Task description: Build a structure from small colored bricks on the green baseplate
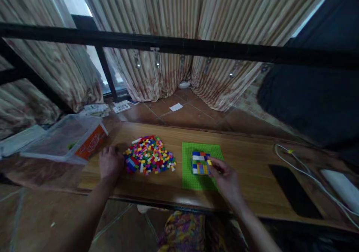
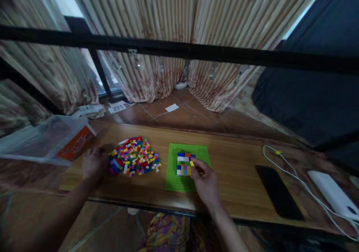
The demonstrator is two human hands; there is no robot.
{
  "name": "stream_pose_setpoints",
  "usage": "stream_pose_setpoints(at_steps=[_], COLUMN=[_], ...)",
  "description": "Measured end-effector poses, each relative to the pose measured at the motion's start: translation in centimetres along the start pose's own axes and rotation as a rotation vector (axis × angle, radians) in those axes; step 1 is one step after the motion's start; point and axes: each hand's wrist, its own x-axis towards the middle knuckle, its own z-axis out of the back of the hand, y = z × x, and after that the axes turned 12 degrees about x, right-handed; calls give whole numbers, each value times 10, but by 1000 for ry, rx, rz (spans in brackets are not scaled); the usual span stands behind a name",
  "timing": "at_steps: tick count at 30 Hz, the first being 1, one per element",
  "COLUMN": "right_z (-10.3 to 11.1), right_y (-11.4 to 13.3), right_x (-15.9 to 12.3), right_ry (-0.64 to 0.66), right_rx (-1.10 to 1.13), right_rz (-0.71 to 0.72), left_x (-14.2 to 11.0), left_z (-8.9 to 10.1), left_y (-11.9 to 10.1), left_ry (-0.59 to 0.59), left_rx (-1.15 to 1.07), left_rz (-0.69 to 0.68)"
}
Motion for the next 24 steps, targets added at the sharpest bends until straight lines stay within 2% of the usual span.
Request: stream_pose_setpoints(at_steps=[3,6,9,14,19,24], right_z=[13,18,13,2,-3,2], right_y=[2,5,10,18,21,21], right_x=[19,34,43,48,47,48], right_ry=[-39,7,70,72,99,212], right_rx=[-52,-214,-433,-692,-768,-719], right_rz=[12,32,79,122,172,166], left_x=[2,4,4,4,5,5], left_z=[-3,-3,-3,-2,-3,-6], left_y=[2,3,3,1,1,2], left_ry=[-8,-21,-31,-21,-12,-27], left_rx=[1,2,-10,-23,-15,3], left_rz=[-13,-26,-29,4,6,-14])
